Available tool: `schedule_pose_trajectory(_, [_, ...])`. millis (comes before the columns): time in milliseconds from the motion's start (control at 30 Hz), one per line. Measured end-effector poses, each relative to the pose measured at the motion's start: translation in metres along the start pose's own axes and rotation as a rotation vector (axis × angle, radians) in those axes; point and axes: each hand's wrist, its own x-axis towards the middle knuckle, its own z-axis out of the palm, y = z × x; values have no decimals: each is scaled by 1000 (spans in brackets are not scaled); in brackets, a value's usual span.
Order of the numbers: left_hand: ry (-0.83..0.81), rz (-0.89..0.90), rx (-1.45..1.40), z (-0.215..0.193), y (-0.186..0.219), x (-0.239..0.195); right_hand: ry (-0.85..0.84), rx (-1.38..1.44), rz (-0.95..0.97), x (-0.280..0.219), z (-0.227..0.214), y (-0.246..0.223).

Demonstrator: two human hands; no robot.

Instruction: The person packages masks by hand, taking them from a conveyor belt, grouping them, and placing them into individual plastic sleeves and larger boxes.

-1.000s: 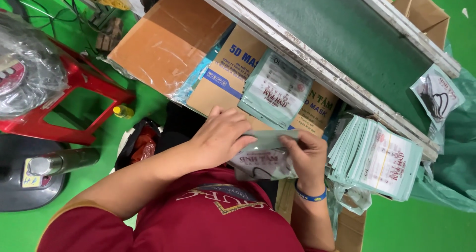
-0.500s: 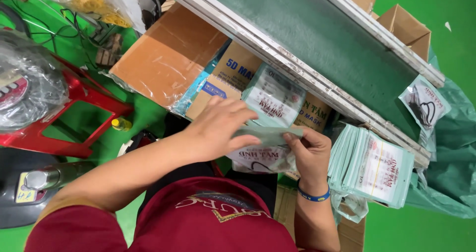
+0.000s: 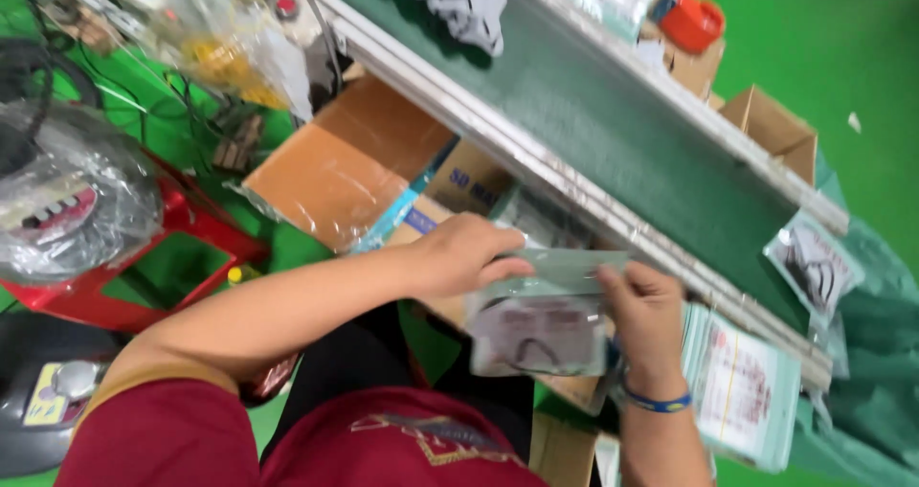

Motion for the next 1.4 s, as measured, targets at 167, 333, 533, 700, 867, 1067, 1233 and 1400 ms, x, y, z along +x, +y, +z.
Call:
schedule_pose_trajectory(167, [261, -21, 142, -44, -117, 88, 507, 60, 110, 95, -198, 56])
schedule_pose_trajectory(333, [332, -46, 726, -114, -239, 153, 738, -277, -135, 116, -247, 64])
schedule_pose_trajectory(533, [97, -190, 756, -78, -391, 213, 482, -715, -387, 159, -118, 37])
schedule_pose_trajectory(700, [352, -179, 590, -48, -350, 242, 68, -526, -276, 183, 36, 23])
schedule_pose_trajectory(867, [509, -138, -126, -2, -155, 175, 137, -489, -827, 149, 143, -26])
schedule_pose_trajectory(1067, [319, -119, 190, -81, -46, 33, 206, -293, -348, 86, 106, 106])
schedule_pose_trajectory(1233, [117, -2, 67, -24, -98, -25, -61, 192, -186, 47, 155, 122])
schedule_pose_trajectory(1400, [8, -99, -18, 43, -152, -65, -202, -79, -270, 36, 170, 147])
